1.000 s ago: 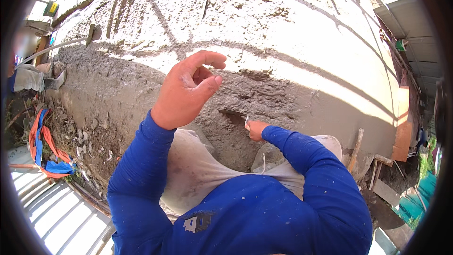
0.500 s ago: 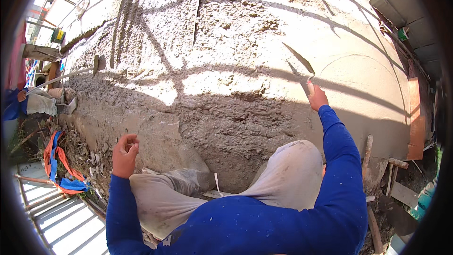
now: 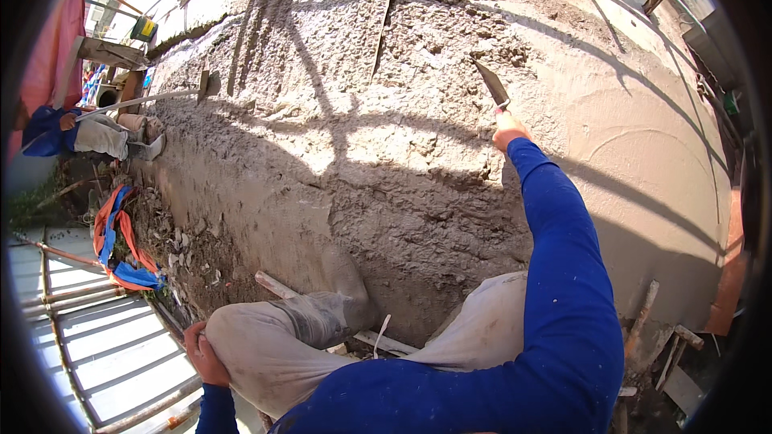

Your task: The person applies and smooths wet cement onto a curved wall surface using a trowel and a float. They repeatedly spread the material, level the surface, and refine edges while working on scaffolding.

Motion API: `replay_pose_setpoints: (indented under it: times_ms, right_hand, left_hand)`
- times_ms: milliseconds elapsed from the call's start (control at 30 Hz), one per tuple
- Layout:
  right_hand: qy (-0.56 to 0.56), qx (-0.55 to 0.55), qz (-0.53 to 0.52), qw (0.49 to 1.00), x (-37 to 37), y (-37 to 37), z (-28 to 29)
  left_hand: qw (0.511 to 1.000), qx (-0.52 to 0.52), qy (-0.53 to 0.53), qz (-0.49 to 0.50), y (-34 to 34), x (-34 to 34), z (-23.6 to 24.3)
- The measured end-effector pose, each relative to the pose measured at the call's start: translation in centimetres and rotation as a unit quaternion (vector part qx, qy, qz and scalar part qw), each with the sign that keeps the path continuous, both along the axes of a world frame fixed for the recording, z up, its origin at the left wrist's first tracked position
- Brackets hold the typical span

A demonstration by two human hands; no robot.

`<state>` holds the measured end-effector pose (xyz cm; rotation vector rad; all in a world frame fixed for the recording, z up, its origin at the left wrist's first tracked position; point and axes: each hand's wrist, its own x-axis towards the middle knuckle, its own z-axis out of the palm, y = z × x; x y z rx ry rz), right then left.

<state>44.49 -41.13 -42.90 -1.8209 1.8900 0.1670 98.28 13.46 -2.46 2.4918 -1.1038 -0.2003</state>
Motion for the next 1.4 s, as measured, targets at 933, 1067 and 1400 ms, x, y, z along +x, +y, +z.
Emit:
replay_pose_setpoints:
  times_ms: [933,1067,1400]
  right_hand:
    - [-0.043,0.178,0.260,0.948,-12.0,28.2,9.6]
    - [-0.082,-0.020,0.167,0.982,-8.5,20.0,9.6]
    - [0.215,0.032,0.452,0.865,5.4,0.2,-4.8]
  left_hand:
    - [0.994,-0.027,0.082,-0.064,-6.0,0.6,-2.3]
    - [0.995,-0.014,0.083,-0.055,-5.8,-0.5,-1.2]
    - [0.998,-0.012,0.061,0.003,-1.6,-1.2,-0.5]
